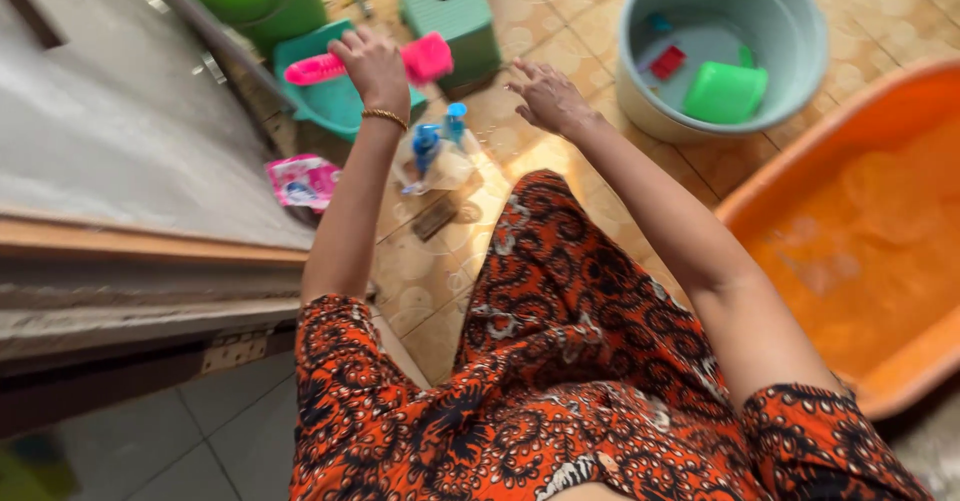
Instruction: The person transfers toys from a baby bathtub into a basin of water, washes their hands, and scrubs the inside of the baby bathtub using a brush before repositioning it.
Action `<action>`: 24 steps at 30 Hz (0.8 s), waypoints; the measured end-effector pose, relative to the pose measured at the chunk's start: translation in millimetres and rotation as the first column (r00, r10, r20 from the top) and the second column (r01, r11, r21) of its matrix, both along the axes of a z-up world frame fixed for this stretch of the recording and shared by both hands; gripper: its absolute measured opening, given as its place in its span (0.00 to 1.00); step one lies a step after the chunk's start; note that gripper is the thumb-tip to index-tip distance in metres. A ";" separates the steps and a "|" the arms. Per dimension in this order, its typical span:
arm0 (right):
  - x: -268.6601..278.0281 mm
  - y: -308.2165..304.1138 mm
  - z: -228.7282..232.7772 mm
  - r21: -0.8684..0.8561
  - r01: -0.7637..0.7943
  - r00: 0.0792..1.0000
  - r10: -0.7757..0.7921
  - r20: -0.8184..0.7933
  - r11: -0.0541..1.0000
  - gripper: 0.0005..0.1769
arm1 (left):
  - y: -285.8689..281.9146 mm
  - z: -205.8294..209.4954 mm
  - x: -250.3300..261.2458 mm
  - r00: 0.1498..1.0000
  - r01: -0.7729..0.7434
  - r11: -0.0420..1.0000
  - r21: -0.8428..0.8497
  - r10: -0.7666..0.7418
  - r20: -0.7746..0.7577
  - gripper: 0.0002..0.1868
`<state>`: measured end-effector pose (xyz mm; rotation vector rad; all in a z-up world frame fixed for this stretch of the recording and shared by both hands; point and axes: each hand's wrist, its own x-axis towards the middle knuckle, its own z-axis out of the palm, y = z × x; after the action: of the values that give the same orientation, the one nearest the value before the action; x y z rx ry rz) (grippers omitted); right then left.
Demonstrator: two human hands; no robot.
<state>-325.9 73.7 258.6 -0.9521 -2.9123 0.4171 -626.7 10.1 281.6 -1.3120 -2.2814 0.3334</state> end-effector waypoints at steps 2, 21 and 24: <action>31.4 9.8 -0.5 0.039 0.072 0.997 -0.072 0.001 0.997 0.30 | 24.2 11.6 33.2 0.997 0.064 0.992 0.104 -0.060 -0.043 0.14; 439.1 -54.4 -79.8 -0.785 0.497 0.261 -0.926 -0.271 0.370 0.21 | 136.9 -109.1 563.6 0.044 0.797 0.476 0.372 -0.660 0.750 0.14; 470.1 -91.9 -84.7 -0.980 0.091 -0.095 -0.979 -0.183 0.174 0.26 | 108.8 -135.0 640.6 -0.033 0.728 0.641 0.243 -0.321 0.946 0.12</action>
<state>144.1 -18.3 174.0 -1.3979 -0.6953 1.4957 14.0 118.9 146.6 -3.2152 -2.1163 -0.6796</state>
